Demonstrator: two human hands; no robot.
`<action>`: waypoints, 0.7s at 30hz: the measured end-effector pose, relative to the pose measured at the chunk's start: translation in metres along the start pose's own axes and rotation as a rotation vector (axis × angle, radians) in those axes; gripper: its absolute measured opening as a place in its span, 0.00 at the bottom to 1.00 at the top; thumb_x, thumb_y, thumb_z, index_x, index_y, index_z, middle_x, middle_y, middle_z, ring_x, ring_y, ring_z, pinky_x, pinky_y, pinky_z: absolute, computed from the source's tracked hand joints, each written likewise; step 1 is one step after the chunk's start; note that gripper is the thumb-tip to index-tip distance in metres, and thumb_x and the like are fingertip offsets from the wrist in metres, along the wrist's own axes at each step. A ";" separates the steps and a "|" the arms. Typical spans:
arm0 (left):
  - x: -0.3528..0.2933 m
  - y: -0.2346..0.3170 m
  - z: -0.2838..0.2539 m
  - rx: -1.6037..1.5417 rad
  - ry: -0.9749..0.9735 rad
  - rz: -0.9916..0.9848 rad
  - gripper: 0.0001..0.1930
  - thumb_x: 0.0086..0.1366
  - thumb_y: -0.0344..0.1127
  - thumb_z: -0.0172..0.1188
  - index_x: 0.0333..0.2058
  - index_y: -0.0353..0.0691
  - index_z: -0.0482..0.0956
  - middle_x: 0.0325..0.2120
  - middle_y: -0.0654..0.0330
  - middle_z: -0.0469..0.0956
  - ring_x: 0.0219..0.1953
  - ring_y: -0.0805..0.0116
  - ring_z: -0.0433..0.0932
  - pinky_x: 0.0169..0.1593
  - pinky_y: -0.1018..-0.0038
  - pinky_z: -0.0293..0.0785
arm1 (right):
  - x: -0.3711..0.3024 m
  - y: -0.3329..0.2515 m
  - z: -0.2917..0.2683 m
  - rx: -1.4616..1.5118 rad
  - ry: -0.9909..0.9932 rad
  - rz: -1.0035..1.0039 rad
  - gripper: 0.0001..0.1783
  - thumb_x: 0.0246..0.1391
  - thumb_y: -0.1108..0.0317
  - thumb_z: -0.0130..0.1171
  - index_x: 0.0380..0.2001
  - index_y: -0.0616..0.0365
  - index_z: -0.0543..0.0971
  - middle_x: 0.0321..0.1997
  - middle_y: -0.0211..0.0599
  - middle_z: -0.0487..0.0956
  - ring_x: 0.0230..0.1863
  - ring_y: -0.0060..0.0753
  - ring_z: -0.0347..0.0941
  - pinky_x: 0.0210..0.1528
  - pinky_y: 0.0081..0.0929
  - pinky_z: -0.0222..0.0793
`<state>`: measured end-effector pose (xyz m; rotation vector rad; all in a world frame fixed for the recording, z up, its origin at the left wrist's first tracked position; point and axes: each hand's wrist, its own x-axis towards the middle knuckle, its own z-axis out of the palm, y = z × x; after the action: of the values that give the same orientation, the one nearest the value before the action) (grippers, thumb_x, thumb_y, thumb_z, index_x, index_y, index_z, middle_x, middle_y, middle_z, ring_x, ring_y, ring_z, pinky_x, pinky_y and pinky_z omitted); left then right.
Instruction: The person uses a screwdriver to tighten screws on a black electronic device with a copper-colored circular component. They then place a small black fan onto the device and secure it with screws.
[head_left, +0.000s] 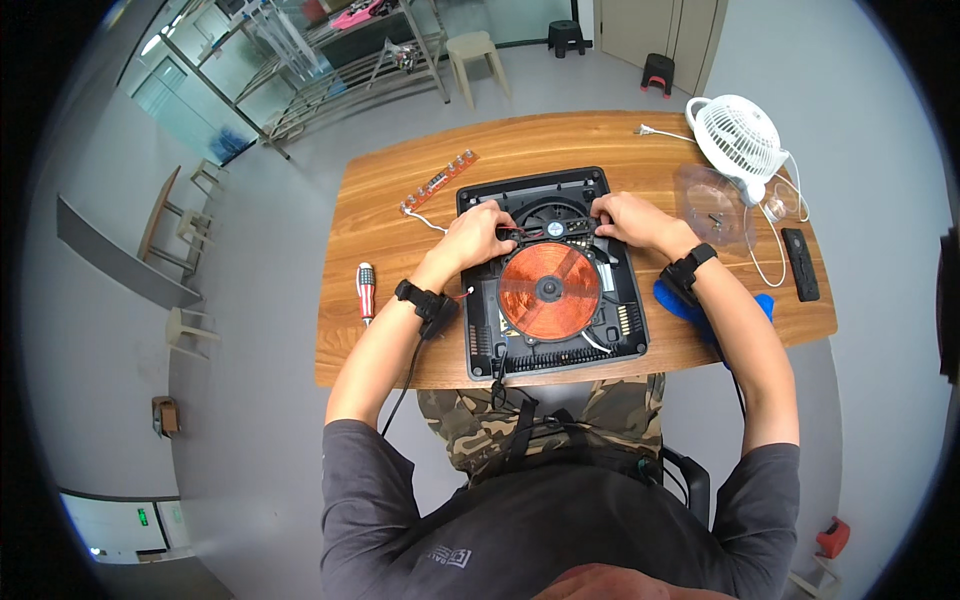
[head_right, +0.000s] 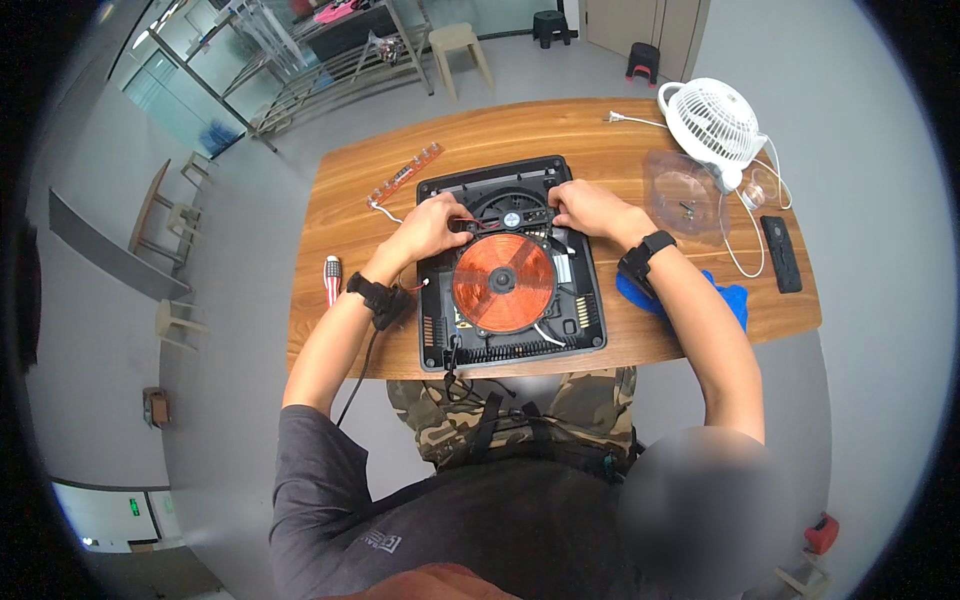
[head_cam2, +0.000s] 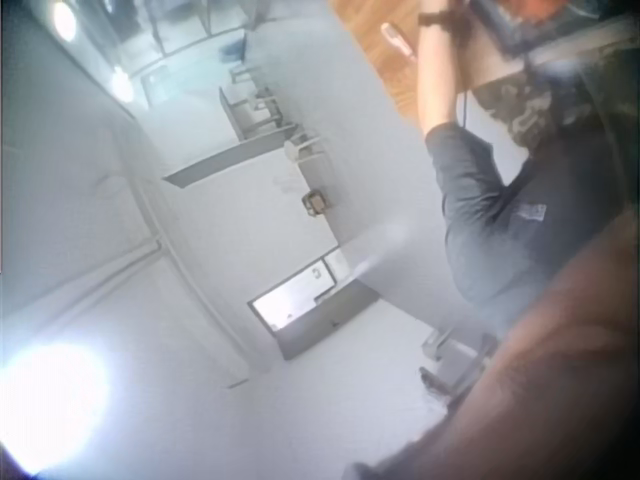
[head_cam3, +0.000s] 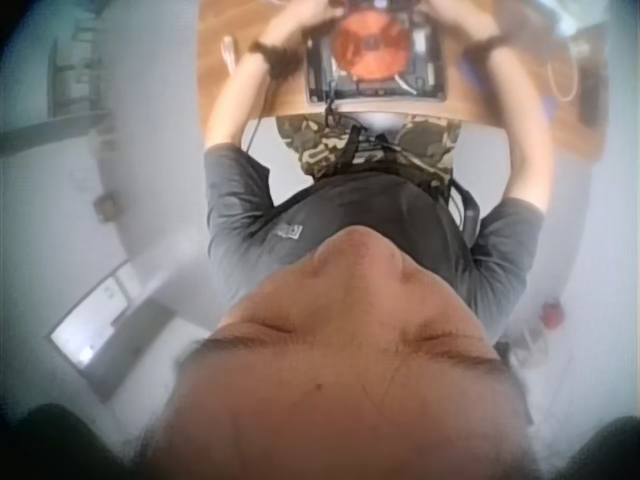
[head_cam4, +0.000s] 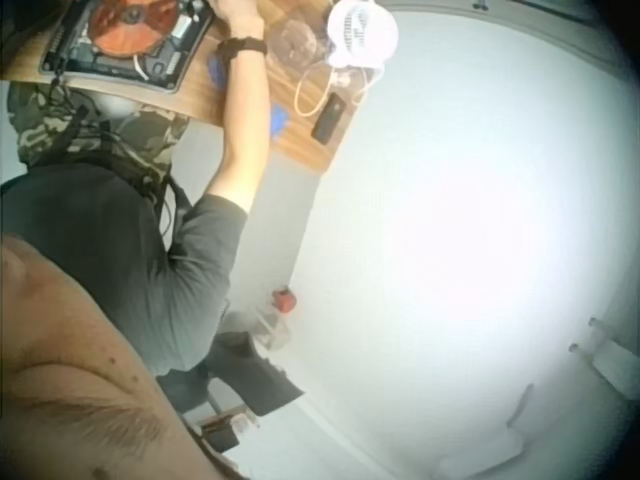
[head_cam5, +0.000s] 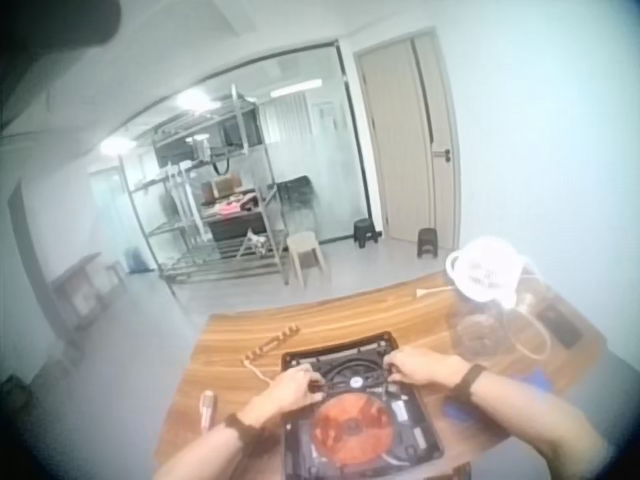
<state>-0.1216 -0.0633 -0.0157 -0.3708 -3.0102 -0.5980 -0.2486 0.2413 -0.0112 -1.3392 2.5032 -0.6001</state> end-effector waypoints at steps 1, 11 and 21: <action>0.001 -0.002 0.001 -0.005 -0.004 -0.009 0.18 0.55 0.40 0.74 0.43 0.39 0.87 0.40 0.48 0.80 0.47 0.47 0.80 0.53 0.58 0.77 | 0.000 0.000 0.000 0.008 -0.009 0.004 0.14 0.53 0.67 0.70 0.41 0.62 0.81 0.38 0.51 0.84 0.44 0.56 0.81 0.46 0.46 0.76; 0.005 -0.001 0.001 -0.048 -0.049 -0.004 0.18 0.54 0.39 0.75 0.40 0.37 0.85 0.38 0.47 0.80 0.44 0.46 0.79 0.51 0.59 0.76 | 0.001 0.006 0.004 0.009 0.022 -0.033 0.13 0.53 0.69 0.70 0.40 0.63 0.80 0.35 0.49 0.83 0.39 0.54 0.80 0.42 0.43 0.75; -0.028 0.014 -0.020 -0.058 -0.089 -0.061 0.24 0.64 0.32 0.66 0.59 0.39 0.77 0.38 0.47 0.85 0.40 0.48 0.84 0.47 0.60 0.79 | -0.006 -0.006 0.001 -0.138 -0.004 -0.009 0.17 0.56 0.67 0.67 0.47 0.61 0.80 0.43 0.47 0.83 0.46 0.53 0.80 0.48 0.45 0.75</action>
<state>-0.0909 -0.0646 0.0050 -0.3173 -3.1044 -0.6930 -0.2408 0.2429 -0.0090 -1.3983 2.5784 -0.4327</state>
